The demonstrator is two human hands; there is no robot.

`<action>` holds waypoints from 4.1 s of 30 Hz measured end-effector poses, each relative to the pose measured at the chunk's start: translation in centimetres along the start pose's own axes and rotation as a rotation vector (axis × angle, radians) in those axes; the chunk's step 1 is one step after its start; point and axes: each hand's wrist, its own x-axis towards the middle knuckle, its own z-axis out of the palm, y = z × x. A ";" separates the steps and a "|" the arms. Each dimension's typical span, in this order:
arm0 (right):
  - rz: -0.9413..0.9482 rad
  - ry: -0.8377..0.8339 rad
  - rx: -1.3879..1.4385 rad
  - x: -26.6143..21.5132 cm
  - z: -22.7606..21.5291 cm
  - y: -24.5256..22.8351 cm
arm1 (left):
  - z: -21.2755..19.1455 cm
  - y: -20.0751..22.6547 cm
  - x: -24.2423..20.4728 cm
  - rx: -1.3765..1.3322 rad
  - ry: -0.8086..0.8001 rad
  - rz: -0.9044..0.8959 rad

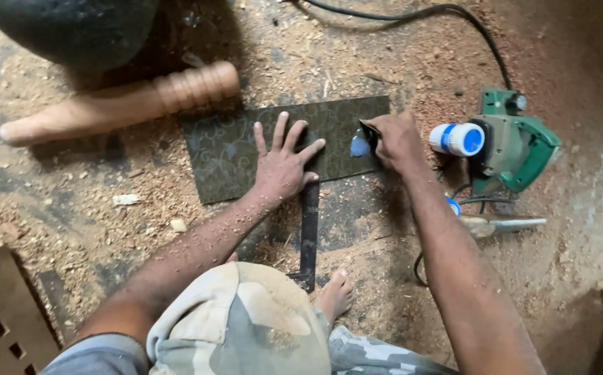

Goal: Applying wood filler or finish to a spindle using a scraper and a palette.

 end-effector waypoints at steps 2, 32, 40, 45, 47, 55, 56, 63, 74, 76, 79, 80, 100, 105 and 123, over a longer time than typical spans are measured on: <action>0.048 -0.113 -0.184 -0.7 1.0 0.6 | 0.2 -0.1 -0.1 0.040 0.031 0.038; 0.221 -0.001 -0.152 -5.5 1.4 -5.6 | -0.2 0.2 0.2 0.044 -0.007 0.023; 0.102 0.056 -0.156 -4.0 0.5 -5.4 | 0.2 -0.2 0.3 0.068 -0.006 0.029; 0.265 0.134 0.044 -3.8 -0.3 -5.1 | 0.9 0.2 0.2 0.085 0.031 0.048; 0.125 0.122 -0.035 -3.7 0.7 -5.2 | -0.1 0.4 0.2 0.053 -0.017 0.034; 0.179 0.079 -0.061 -2.5 -1.1 -5.7 | -0.1 0.2 0.2 0.056 0.008 0.034; 0.139 0.179 0.016 -2.0 -0.9 -6.4 | -0.3 0.1 0.1 0.050 -0.007 0.023; 0.264 -0.116 -0.053 -4.0 -1.6 -4.6 | -0.1 1.1 0.3 0.045 -0.096 0.040; 0.142 0.252 -0.054 -3.0 -0.8 -5.1 | -0.5 0.1 0.5 0.101 0.046 0.050; 0.146 0.230 -0.087 -4.2 1.4 -5.7 | -0.8 0.4 0.2 0.099 0.010 0.039; 0.144 0.186 -0.097 -5.6 2.5 -5.7 | -1.0 0.3 0.7 0.092 0.011 0.038; 0.156 0.149 -0.051 -6.7 2.7 -6.3 | -0.8 0.3 0.0 0.092 0.014 0.042; 0.305 0.083 -0.096 -3.7 1.3 -4.5 | -0.9 0.7 -0.1 0.064 -0.018 0.022; 0.637 -0.115 0.078 -4.5 2.2 -7.3 | -1.2 0.4 0.9 0.097 0.023 0.041; 0.344 0.376 -0.186 -2.5 4.2 -7.5 | -0.6 0.0 -0.3 0.115 -0.079 0.048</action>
